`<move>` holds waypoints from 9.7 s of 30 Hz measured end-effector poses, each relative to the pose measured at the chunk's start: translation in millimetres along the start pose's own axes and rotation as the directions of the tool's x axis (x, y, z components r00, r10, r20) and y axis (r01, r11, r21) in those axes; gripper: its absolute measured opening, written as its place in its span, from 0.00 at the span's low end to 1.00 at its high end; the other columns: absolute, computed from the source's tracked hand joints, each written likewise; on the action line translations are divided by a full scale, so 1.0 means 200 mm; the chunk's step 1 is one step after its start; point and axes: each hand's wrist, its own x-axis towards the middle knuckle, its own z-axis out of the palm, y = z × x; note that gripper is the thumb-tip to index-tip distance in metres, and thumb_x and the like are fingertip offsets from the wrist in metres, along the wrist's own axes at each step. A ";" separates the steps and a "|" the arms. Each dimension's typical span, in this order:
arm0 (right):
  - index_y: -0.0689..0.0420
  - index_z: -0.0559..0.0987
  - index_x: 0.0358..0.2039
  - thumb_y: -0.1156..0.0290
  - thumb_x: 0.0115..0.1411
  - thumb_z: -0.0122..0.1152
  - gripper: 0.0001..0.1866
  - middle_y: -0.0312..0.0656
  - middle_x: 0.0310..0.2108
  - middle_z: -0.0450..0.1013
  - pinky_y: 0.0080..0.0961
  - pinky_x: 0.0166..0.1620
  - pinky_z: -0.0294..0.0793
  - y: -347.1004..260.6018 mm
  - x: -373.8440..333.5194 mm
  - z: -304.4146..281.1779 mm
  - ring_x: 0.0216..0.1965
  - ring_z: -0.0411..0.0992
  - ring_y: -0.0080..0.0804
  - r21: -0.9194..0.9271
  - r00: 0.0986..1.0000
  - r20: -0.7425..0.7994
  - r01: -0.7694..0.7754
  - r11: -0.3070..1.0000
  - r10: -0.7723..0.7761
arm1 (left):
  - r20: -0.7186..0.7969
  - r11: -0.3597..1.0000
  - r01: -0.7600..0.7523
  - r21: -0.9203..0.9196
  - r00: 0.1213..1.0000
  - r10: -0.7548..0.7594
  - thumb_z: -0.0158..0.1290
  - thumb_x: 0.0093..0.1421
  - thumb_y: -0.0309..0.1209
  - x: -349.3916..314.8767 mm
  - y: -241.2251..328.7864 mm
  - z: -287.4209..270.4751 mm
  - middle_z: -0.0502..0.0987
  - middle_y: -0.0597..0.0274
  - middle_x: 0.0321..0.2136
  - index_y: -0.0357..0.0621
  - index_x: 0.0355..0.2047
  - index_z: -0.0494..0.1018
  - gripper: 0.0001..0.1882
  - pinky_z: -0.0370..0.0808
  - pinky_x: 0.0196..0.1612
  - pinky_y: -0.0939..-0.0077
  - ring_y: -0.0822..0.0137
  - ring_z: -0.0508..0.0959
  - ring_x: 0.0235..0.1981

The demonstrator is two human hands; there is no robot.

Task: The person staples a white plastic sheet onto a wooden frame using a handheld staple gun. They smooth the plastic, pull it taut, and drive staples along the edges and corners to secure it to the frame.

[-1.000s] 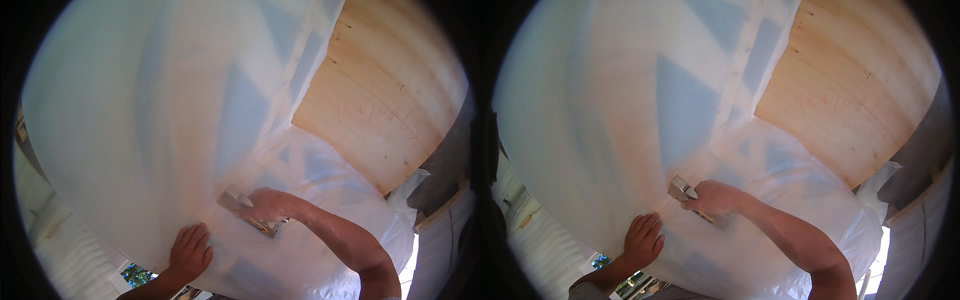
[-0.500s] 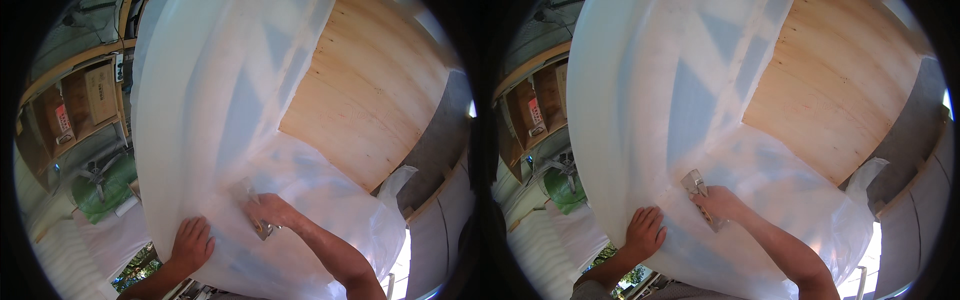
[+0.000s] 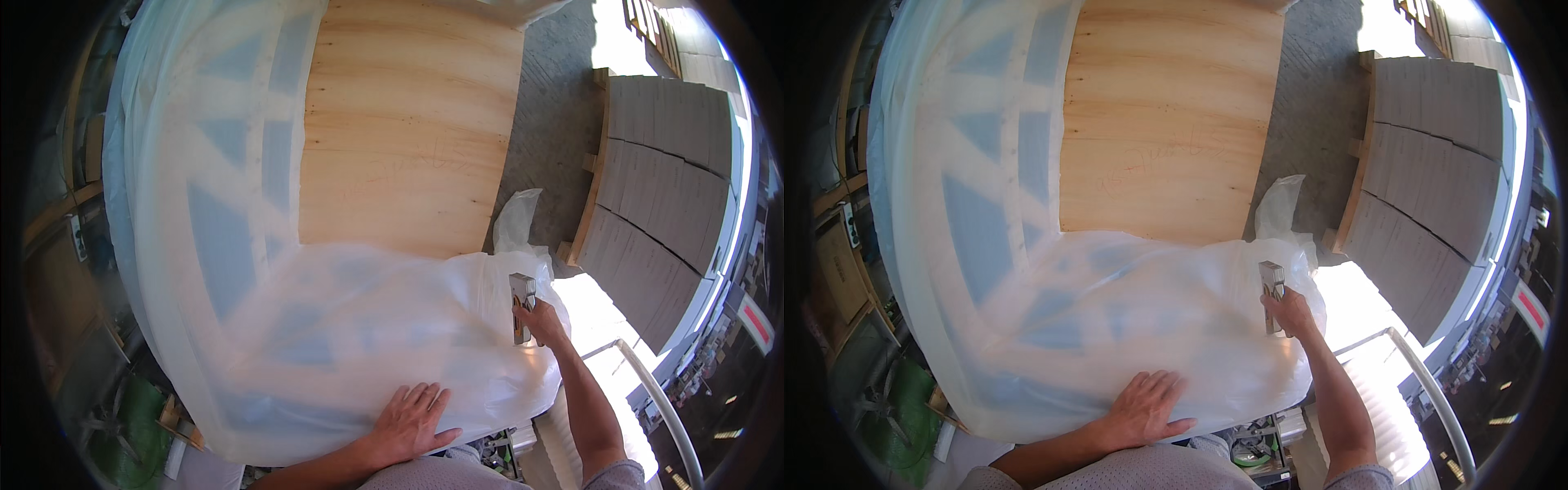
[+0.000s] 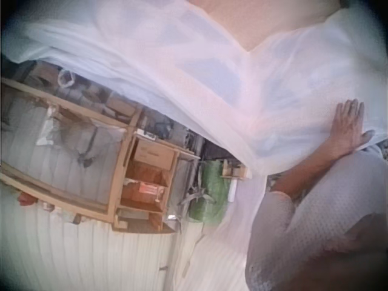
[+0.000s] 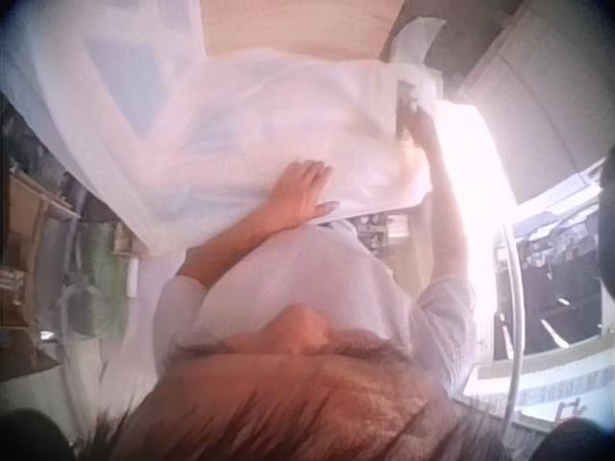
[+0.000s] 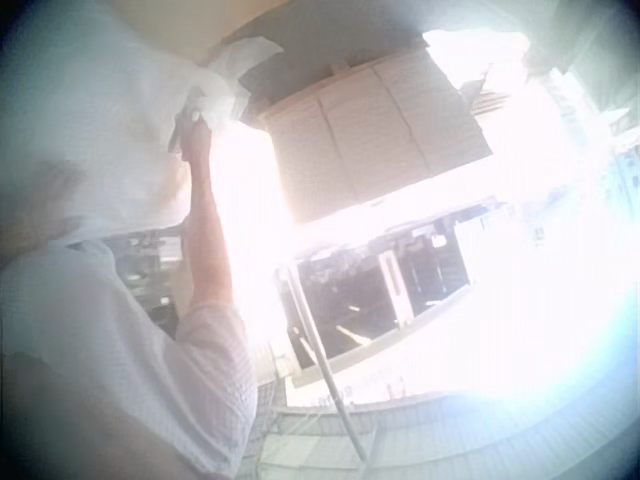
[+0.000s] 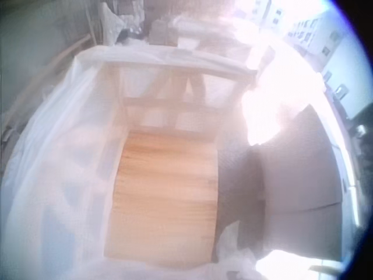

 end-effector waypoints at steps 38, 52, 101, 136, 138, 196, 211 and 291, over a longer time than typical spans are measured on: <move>0.62 0.80 0.41 0.56 0.56 0.57 0.22 0.54 0.39 0.78 0.44 0.50 0.72 0.67 -0.44 0.00 0.44 0.77 0.51 -0.456 0.990 0.130 0.006 0.890 0.060 | 0.356 0.653 -0.020 -0.757 0.825 0.439 0.47 0.65 0.30 0.27 0.53 0.72 0.72 0.46 0.44 0.35 0.50 0.69 0.15 0.66 0.53 0.58 0.46 0.71 0.47; 0.69 0.80 0.33 0.56 0.55 0.57 0.23 0.60 0.36 0.78 0.45 0.43 0.76 1.25 -0.58 0.61 0.42 0.78 0.52 -0.139 0.861 0.307 -0.380 0.915 0.404 | 0.499 0.726 0.076 -0.684 0.774 0.389 0.51 0.56 0.31 0.43 0.55 0.91 0.72 0.47 0.42 0.36 0.35 0.71 0.11 0.67 0.53 0.59 0.51 0.71 0.50; 0.65 0.76 0.50 0.59 0.52 0.60 0.29 0.55 0.47 0.75 0.40 0.40 0.82 0.48 0.69 0.11 0.43 0.78 0.51 -0.332 0.755 0.425 -0.382 0.862 0.498 | 0.069 0.712 -0.687 0.146 0.725 0.685 0.50 0.54 0.31 0.61 0.57 1.36 0.78 0.60 0.28 0.42 0.28 0.78 0.09 0.68 0.50 0.64 0.62 0.76 0.36; 0.68 0.80 0.32 0.42 0.57 0.55 0.33 0.49 0.25 0.74 0.35 0.27 0.69 -0.61 0.69 0.99 0.24 0.71 0.38 -0.186 0.724 0.689 0.140 0.973 0.027 | 0.087 -0.086 -0.037 0.996 0.717 0.692 0.41 0.63 0.30 0.52 0.63 1.59 0.65 0.58 0.54 0.41 0.55 0.63 0.19 0.58 0.63 0.65 0.65 0.62 0.58; 0.69 0.80 0.35 0.42 0.55 0.57 0.34 0.53 0.31 0.76 0.39 0.35 0.75 -0.57 0.67 1.09 0.30 0.76 0.45 -0.177 0.787 0.616 0.098 0.979 0.032 | 0.022 -0.453 0.303 0.838 0.812 0.584 0.38 0.66 0.29 0.53 0.64 1.59 0.61 0.58 0.60 0.42 0.60 0.59 0.22 0.55 0.66 0.67 0.66 0.59 0.63; 0.64 0.73 0.48 0.55 0.61 0.55 0.25 0.49 0.29 0.77 0.37 0.34 0.76 0.62 -0.10 -0.29 0.27 0.76 0.36 0.430 0.996 -0.084 0.032 0.902 0.005 | 0.284 0.507 -0.855 0.113 0.517 0.808 0.49 0.54 0.31 0.64 0.55 1.31 0.79 0.53 0.34 0.39 0.32 0.78 0.11 0.64 0.62 0.60 0.58 0.78 0.42; 0.57 0.80 0.49 0.61 0.56 0.54 0.22 0.49 0.52 0.75 0.42 0.58 0.66 1.98 -0.60 0.68 0.56 0.72 0.46 0.162 0.784 0.028 -0.616 0.771 0.620 | 0.387 0.583 -0.799 0.151 0.590 0.709 0.49 0.56 0.31 0.64 0.64 1.26 0.77 0.47 0.45 0.33 0.43 0.75 0.17 0.66 0.61 0.59 0.53 0.75 0.51; 0.56 0.84 0.43 0.65 0.58 0.51 0.18 0.49 0.46 0.79 0.45 0.44 0.76 -0.60 -1.53 3.61 0.47 0.78 0.44 0.895 0.929 0.066 -0.217 0.390 0.364 | 0.503 0.925 0.375 0.054 0.790 -0.350 0.55 0.62 0.43 -1.21 -0.66 0.32 0.74 0.54 0.45 0.37 0.56 0.65 0.29 0.79 0.43 0.62 0.61 0.77 0.45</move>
